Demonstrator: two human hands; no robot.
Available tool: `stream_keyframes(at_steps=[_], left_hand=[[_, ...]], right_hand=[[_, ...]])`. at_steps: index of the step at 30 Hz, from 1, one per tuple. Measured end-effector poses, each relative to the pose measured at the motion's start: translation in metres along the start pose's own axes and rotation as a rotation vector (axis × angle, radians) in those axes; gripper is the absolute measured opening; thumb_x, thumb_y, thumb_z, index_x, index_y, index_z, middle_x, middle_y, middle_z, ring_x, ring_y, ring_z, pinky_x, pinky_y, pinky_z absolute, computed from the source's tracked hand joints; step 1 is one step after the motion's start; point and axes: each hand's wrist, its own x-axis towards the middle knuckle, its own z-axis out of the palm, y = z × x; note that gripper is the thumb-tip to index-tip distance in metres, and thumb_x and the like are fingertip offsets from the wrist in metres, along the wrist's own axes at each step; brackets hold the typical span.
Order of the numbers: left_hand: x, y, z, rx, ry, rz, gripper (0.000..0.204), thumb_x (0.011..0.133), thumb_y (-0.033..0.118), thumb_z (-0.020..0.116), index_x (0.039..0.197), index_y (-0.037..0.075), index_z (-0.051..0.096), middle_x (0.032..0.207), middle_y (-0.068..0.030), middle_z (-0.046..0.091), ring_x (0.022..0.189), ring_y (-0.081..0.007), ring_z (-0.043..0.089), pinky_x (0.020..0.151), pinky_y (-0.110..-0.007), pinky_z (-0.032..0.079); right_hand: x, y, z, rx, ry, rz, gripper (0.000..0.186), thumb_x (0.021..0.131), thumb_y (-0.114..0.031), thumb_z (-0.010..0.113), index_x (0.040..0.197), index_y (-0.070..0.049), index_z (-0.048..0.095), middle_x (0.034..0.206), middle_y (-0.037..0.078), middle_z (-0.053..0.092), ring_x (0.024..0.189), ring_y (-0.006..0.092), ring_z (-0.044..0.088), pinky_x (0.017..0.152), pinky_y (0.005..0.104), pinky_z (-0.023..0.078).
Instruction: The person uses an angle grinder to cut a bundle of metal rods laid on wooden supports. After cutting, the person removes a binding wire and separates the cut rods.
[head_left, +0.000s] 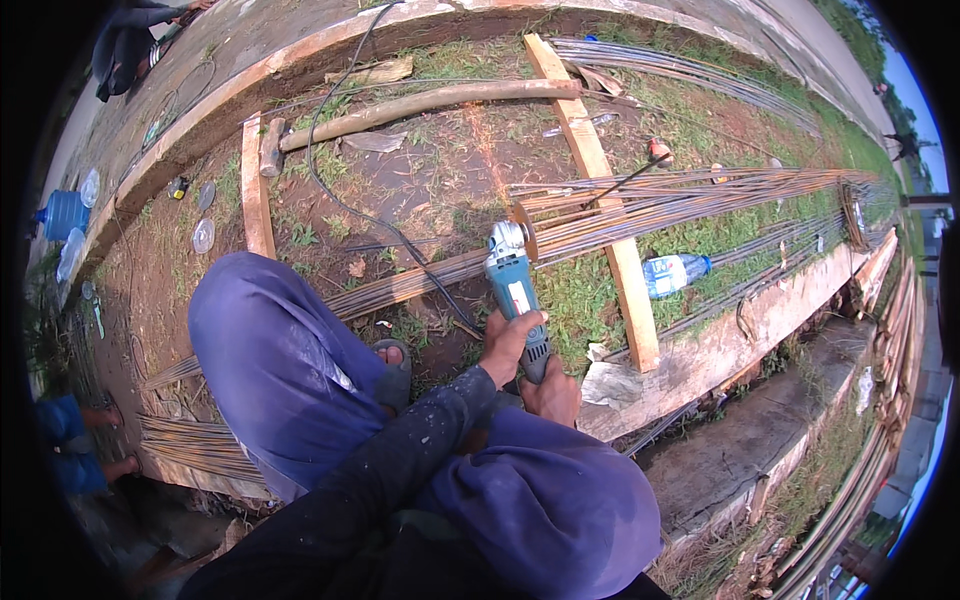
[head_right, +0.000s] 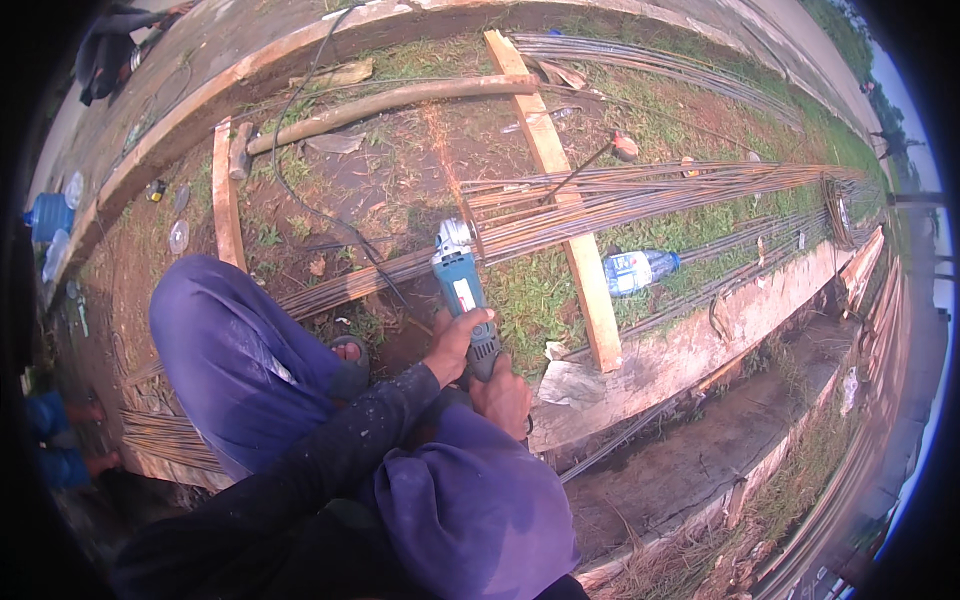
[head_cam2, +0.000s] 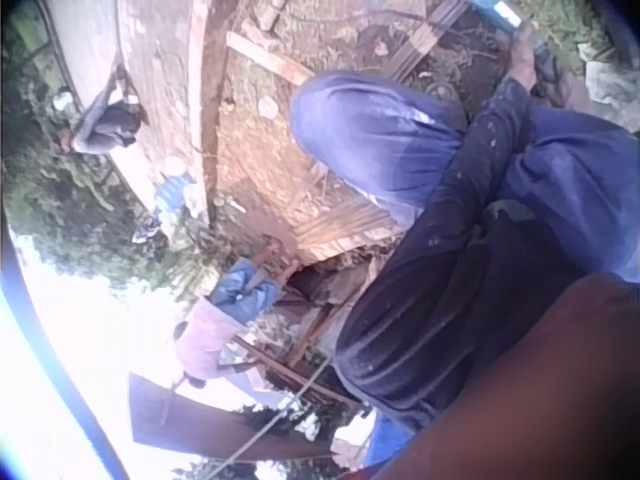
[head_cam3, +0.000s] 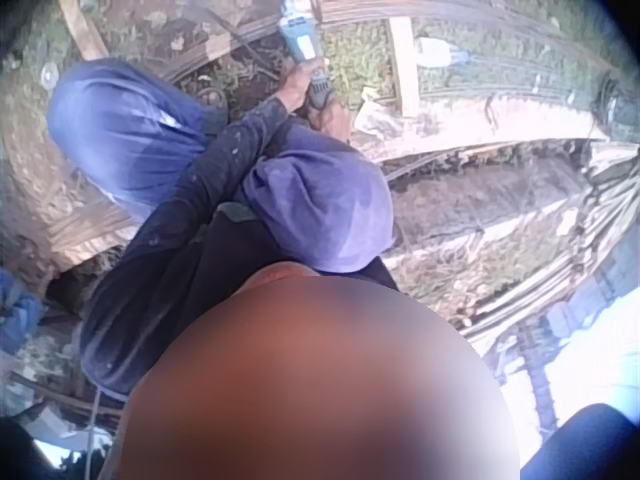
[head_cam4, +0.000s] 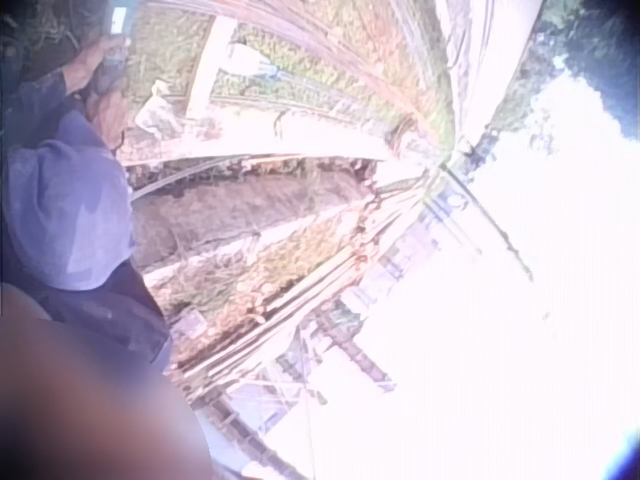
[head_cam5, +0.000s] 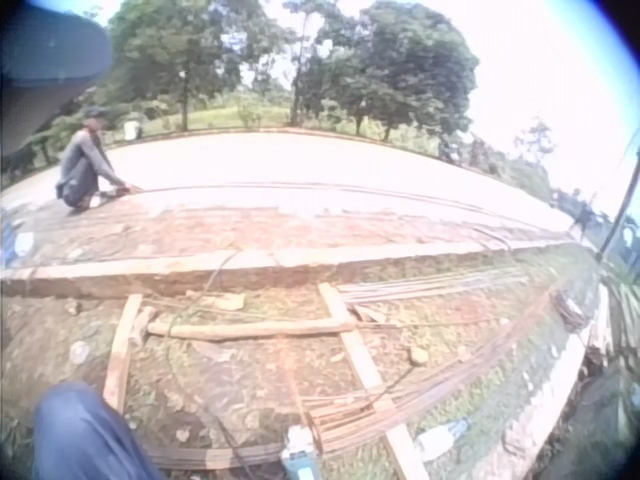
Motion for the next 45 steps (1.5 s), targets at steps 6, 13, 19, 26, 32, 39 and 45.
stream_keyframes(at_steps=[6, 13, 19, 26, 32, 39, 45], left_hand=[[0.001, 0.003, 0.002, -0.032, 0.009, -0.026, 0.023, 0.078, 0.020, 0.074, 0.092, 0.004, 0.064, 0.083, -0.0020, 0.063, 0.074, -0.0138, 0.060, 0.069, -0.033, 0.047], [0.003, 0.011, 0.004, -0.048, -0.007, -0.044, 0.023, 0.079, 0.019, 0.074, 0.093, 0.003, 0.064, 0.083, -0.0016, 0.062, 0.074, -0.0143, 0.059, 0.071, -0.033, 0.047], [0.001, 0.015, 0.008, -0.058, 0.018, -0.020, 0.023, 0.079, 0.018, 0.075, 0.093, 0.003, 0.064, 0.083, -0.0015, 0.062, 0.074, -0.0136, 0.060, 0.069, -0.033, 0.047], [0.005, 0.019, 0.004, -0.049, 0.001, -0.054, 0.024, 0.079, 0.018, 0.075, 0.094, 0.004, 0.064, 0.083, -0.0015, 0.062, 0.073, -0.0133, 0.060, 0.068, -0.033, 0.048], [0.004, 0.022, 0.004, -0.004, 0.023, -0.030, 0.023, 0.079, 0.019, 0.075, 0.093, 0.003, 0.065, 0.084, -0.0023, 0.064, 0.074, -0.0132, 0.061, 0.068, -0.032, 0.048], [-0.007, 0.008, 0.001, 0.069, 0.007, -0.025, 0.026, 0.077, 0.022, 0.076, 0.089, 0.002, 0.065, 0.080, -0.0032, 0.065, 0.071, -0.0133, 0.061, 0.066, -0.032, 0.047], [-0.016, 0.001, 0.001, 0.057, -0.004, 0.023, 0.023, 0.077, 0.021, 0.075, 0.086, 0.002, 0.065, 0.078, -0.0025, 0.063, 0.070, -0.0130, 0.060, 0.063, -0.033, 0.046]], right_hand=[[0.001, 0.000, -0.004, 0.029, -0.032, -0.031, 0.045, 0.075, -0.029, 0.072, 0.107, -0.003, 0.056, 0.084, 0.029, 0.069, 0.084, 0.0490, 0.067, 0.081, 0.0566, 0.052], [0.004, -0.008, -0.011, 0.004, -0.055, -0.010, 0.045, 0.075, -0.029, 0.073, 0.107, -0.003, 0.056, 0.088, 0.028, 0.070, 0.089, 0.0482, 0.067, 0.084, 0.0550, 0.051], [0.005, -0.015, -0.012, -0.013, -0.047, 0.013, 0.045, 0.075, -0.029, 0.072, 0.107, -0.003, 0.056, 0.089, 0.029, 0.070, 0.089, 0.0478, 0.067, 0.085, 0.0547, 0.051], [-0.002, -0.030, -0.029, 0.068, -0.075, 0.013, 0.046, 0.075, -0.029, 0.073, 0.108, -0.003, 0.055, 0.089, 0.029, 0.070, 0.089, 0.0478, 0.068, 0.085, 0.0545, 0.051], [-0.003, -0.032, -0.029, 0.065, -0.064, -0.001, 0.047, 0.075, -0.029, 0.073, 0.109, -0.002, 0.054, 0.089, 0.029, 0.070, 0.090, 0.0476, 0.068, 0.086, 0.0539, 0.051], [-0.004, 0.002, 0.003, 0.032, -0.002, 0.002, 0.043, 0.074, -0.031, 0.075, 0.102, -0.003, 0.057, 0.081, 0.028, 0.069, 0.081, 0.0483, 0.067, 0.078, 0.0573, 0.052], [-0.010, 0.014, 0.009, 0.042, 0.012, -0.003, 0.046, 0.074, -0.035, 0.075, 0.102, -0.004, 0.057, 0.080, 0.027, 0.069, 0.079, 0.0483, 0.067, 0.075, 0.0581, 0.052]])
